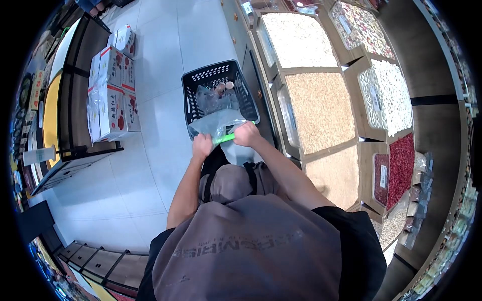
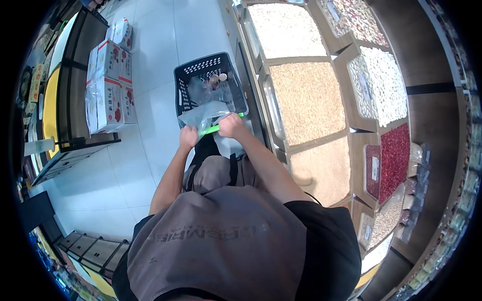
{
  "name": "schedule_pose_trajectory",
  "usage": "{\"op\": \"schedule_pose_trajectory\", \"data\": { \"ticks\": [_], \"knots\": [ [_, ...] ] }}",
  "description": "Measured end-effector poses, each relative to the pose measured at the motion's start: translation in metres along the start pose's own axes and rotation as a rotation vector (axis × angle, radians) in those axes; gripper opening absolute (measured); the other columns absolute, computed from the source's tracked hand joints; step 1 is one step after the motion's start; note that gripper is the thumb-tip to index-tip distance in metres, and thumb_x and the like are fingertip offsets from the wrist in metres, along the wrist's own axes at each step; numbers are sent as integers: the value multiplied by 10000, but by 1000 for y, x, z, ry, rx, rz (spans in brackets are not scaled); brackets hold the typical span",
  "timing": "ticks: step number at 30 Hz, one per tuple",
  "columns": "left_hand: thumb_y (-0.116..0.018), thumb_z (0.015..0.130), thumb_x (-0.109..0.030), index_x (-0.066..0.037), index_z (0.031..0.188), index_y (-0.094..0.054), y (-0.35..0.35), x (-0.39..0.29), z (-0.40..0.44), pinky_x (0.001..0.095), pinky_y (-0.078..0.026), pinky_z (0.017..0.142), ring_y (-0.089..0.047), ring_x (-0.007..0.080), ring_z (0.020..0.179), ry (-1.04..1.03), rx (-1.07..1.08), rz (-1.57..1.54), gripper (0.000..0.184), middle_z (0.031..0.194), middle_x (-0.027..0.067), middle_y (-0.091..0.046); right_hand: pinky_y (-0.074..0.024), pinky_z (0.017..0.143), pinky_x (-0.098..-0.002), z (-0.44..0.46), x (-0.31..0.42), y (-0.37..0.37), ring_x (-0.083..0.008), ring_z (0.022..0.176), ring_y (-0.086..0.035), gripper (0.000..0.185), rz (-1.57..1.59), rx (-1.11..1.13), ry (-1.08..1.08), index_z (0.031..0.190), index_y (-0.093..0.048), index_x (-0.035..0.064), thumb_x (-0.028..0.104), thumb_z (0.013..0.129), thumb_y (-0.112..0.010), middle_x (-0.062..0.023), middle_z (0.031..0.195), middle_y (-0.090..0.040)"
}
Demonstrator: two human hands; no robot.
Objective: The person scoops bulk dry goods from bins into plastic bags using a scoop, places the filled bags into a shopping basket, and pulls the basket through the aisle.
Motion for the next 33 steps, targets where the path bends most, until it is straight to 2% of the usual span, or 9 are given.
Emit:
{"op": "schedule_pose_trajectory", "data": {
  "ticks": [2, 6, 9, 14, 16, 22, 30, 32, 33],
  "knots": [
    [-445, 889, -314, 109, 822, -667, 13, 1, 27, 537, -469, 904, -609, 511, 949, 64, 11, -37, 482, 945, 356, -631, -534, 716, -434, 23, -3, 17, -326, 705, -679, 252, 36, -197, 26, 662, -714, 79, 317, 691, -640, -140, 680, -672],
    [-441, 898, -315, 115, 861, -674, 33, 3, 105, 534, -463, 919, -606, 505, 981, -191, 69, 117, 490, 981, 366, -622, -502, 673, -437, 84, -20, 32, -320, 644, -658, 229, 83, -406, -6, 625, -704, 88, 304, 666, -642, -136, 620, -648],
    [-435, 895, -310, 112, 874, -675, 58, -8, 164, 531, -457, 926, -601, 507, 987, -93, 104, 3, 487, 981, 371, -616, -459, 785, -412, 127, -24, 62, -300, 768, -665, 232, -37, -255, -220, 684, -722, 84, 299, 685, -636, -133, 743, -691],
    [-442, 877, -311, 119, 883, -671, 71, -10, 232, 525, -447, 933, -595, 511, 996, -272, 212, 77, 487, 975, 381, -610, -418, 869, -448, 170, -24, 86, -310, 1040, -562, 296, -57, -177, -512, 834, -746, 36, 285, 718, -634, -154, 957, -675],
    [-439, 872, -322, 118, 890, -670, 104, -36, 237, 524, -444, 941, -592, 513, 996, -75, 155, -21, 497, 984, 371, -616, -438, 857, -460, 189, -27, 100, -320, 1040, -573, 305, -16, -132, -570, 879, -736, 22, 269, 731, -638, -153, 1013, -662],
    [-351, 941, -363, 125, 970, -648, 90, -24, 307, 533, -418, 956, -573, 514, 1040, -373, 299, 163, 572, 1081, 383, -590, -478, 802, -472, 236, -62, 126, -325, 1045, -592, 348, 17, -187, -556, 979, -697, 10, 250, 729, -666, -171, 1072, -640],
    [-380, 941, -349, 134, 950, -650, 92, -58, 340, 516, -412, 975, -561, 527, 1062, -68, 194, -35, 554, 1063, 387, -597, -461, 869, -474, 269, -99, 154, -331, 1098, -569, 442, 69, -210, -633, 1099, -635, 21, 219, 715, -730, -174, 1208, -579],
    [-399, 929, -324, 134, 948, -659, 88, -71, 345, 506, -427, 965, -576, 519, 1055, -175, 156, 117, 527, 1044, 381, -609, -457, 889, -482, 266, -104, 159, -340, 1123, -560, 495, 125, -264, -643, 1155, -604, 20, 218, 721, -736, -186, 1267, -546],
    [-406, 920, -315, 135, 952, -662, 96, -90, 335, 508, -430, 962, -581, 515, 1054, -35, 106, 56, 519, 1035, 380, -613, -460, 892, -487, 260, -102, 159, -353, 1136, -558, 537, 152, -323, -653, 1203, -563, 32, 210, 727, -736, -199, 1318, -503]
  ]
}}
Point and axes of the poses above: each hand's wrist, its own z-axis towards the middle knuckle, its own y-axis out of the back of the hand, x = y × z, the point moved 2 cm from there along z, towards the middle knuckle
